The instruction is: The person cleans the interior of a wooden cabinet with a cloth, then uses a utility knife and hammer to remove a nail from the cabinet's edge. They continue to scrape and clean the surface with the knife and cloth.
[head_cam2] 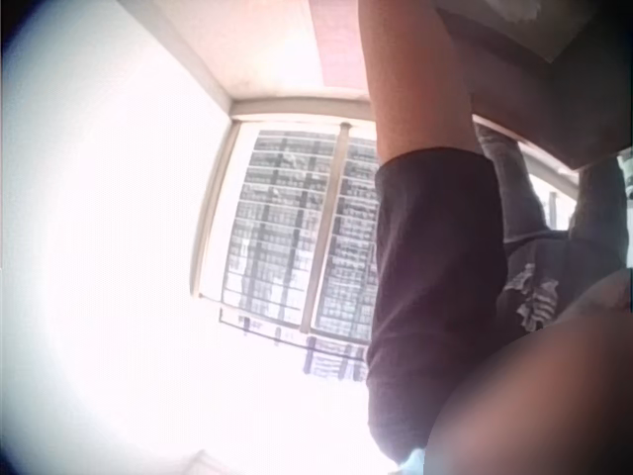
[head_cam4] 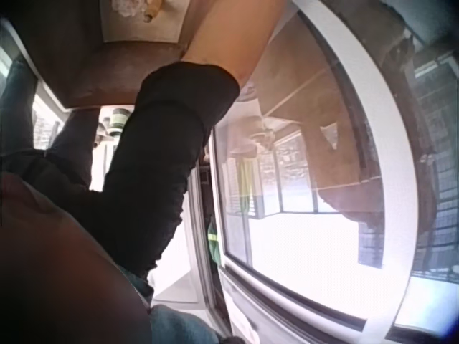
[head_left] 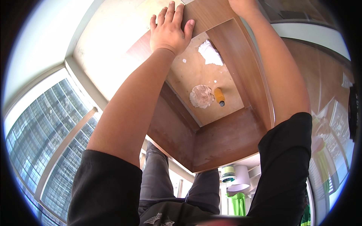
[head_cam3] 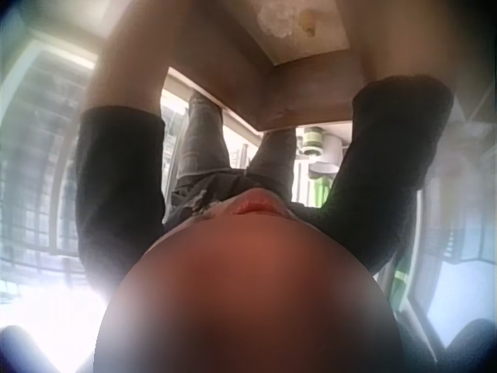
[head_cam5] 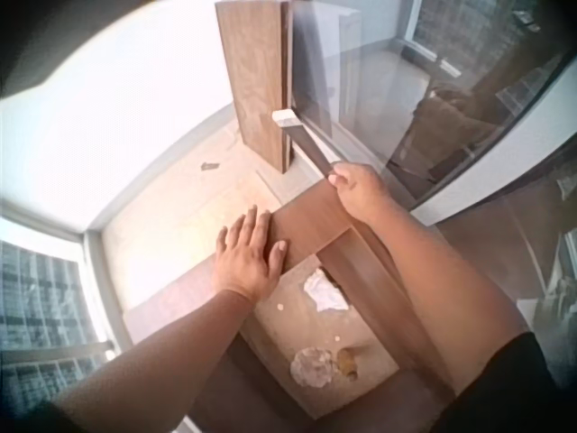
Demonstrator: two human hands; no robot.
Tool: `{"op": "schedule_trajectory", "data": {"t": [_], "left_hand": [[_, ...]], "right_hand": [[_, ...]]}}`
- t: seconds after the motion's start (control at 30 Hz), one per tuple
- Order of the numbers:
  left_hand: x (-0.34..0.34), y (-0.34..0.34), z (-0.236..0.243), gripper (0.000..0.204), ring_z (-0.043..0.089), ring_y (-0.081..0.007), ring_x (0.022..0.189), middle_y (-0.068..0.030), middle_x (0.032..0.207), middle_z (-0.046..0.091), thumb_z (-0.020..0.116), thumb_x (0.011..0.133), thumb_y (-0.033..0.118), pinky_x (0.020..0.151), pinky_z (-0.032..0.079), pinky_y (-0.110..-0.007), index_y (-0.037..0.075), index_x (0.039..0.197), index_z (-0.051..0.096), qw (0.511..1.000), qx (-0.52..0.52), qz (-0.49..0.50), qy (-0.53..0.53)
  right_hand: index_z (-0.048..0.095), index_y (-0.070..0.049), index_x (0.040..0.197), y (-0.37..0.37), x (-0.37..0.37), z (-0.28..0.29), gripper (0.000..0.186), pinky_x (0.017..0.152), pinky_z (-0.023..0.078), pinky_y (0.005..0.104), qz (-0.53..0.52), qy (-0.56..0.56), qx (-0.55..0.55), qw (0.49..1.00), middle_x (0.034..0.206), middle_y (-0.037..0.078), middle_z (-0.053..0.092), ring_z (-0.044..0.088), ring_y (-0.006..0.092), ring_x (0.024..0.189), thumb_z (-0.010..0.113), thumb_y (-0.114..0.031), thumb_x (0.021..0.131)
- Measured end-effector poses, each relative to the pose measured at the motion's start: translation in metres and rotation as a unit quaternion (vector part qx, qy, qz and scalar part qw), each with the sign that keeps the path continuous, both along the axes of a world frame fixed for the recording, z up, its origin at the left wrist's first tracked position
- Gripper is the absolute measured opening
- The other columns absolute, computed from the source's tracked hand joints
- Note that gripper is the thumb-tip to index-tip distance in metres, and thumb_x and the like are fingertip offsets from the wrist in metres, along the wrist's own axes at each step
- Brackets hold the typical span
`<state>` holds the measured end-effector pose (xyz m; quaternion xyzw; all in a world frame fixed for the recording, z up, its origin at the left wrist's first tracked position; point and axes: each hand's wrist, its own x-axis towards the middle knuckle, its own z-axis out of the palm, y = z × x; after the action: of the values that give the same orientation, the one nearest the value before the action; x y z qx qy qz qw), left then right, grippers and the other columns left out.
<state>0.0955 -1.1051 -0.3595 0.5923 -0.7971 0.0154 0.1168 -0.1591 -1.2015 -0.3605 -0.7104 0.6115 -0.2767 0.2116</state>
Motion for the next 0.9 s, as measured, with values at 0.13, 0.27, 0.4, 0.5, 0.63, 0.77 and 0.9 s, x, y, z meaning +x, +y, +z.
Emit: {"op": "schedule_trajectory", "data": {"t": [0.13,0.27,0.4,0.5,0.63,0.77,0.9], "left_hand": [[-0.006,-0.002,0.015,0.066,0.037,-0.0379,0.146,-0.0184,0.159,0.041,0.046,0.102,0.048,0.122,0.022,-0.054,0.009,0.154,0.041,0.996,0.082,0.023,0.032],[-0.003,-0.004,0.013,0.066,0.038,-0.0378,0.146,-0.0184,0.159,0.041,0.046,0.101,0.047,0.122,0.022,-0.054,0.009,0.155,0.041,0.997,0.074,0.025,0.026],[-0.004,-0.004,0.011,0.067,0.039,-0.0382,0.145,-0.0186,0.159,0.042,0.047,0.101,0.048,0.122,0.023,-0.054,0.009,0.155,0.04,0.997,0.073,0.024,0.031],[-0.002,-0.003,0.01,0.067,0.04,-0.0389,0.144,-0.0189,0.159,0.042,0.047,0.1,0.048,0.121,0.023,-0.055,0.01,0.155,0.04,0.997,0.069,0.024,0.036],[-0.002,-0.003,0.011,0.067,0.04,-0.0393,0.144,-0.019,0.159,0.042,0.047,0.101,0.047,0.121,0.023,-0.055,0.01,0.156,0.039,0.996,0.08,0.024,0.039],[-0.003,-0.003,0.013,0.067,0.039,-0.0395,0.145,-0.0189,0.16,0.041,0.046,0.101,0.048,0.122,0.022,-0.054,0.01,0.156,0.038,0.995,0.091,0.029,0.033],[-0.004,-0.004,0.014,0.067,0.038,-0.0396,0.146,-0.0189,0.16,0.039,0.045,0.102,0.048,0.122,0.021,-0.054,0.01,0.157,0.037,0.995,0.097,0.028,0.023]], "right_hand": [[0.059,-0.001,0.089,0.004,-0.005,0.001,0.021,0.074,0.049,0.0486,0.001,0.02,-0.008,1.0,0.089,0.026,0.063,0.062,0.0459,0.086,0.058,-0.021,0.097],[0.055,-0.001,0.085,0.012,-0.014,0.0,0.021,0.07,0.047,0.0488,0.034,0.029,-0.033,0.998,0.084,0.026,0.06,0.06,0.0467,0.082,0.059,-0.018,0.096],[0.055,0.0,0.082,0.026,-0.032,-0.003,0.017,0.066,0.047,0.0487,0.096,0.038,-0.096,0.99,0.081,0.027,0.059,0.06,0.0473,0.077,0.06,-0.012,0.093],[0.059,0.001,0.082,0.044,-0.039,0.005,0.014,0.065,0.047,0.0488,0.113,0.021,-0.08,0.99,0.081,0.027,0.059,0.06,0.0475,0.076,0.061,-0.01,0.091],[0.062,0.0,0.1,0.066,-0.05,-0.003,0.011,0.073,0.049,0.0439,0.118,0.003,-0.1,0.988,0.089,0.023,0.064,0.064,0.0407,0.083,0.059,-0.009,0.095],[0.065,-0.001,0.119,0.081,-0.072,-0.004,0.021,0.082,0.052,0.0361,0.093,0.06,-0.034,0.993,0.101,0.018,0.07,0.066,0.0338,0.091,0.056,-0.008,0.101],[0.064,-0.001,0.117,0.075,-0.074,0.004,0.019,0.082,0.053,0.0362,0.043,0.036,0.032,0.998,0.102,0.016,0.071,0.067,0.035,0.091,0.058,-0.008,0.1]]}}
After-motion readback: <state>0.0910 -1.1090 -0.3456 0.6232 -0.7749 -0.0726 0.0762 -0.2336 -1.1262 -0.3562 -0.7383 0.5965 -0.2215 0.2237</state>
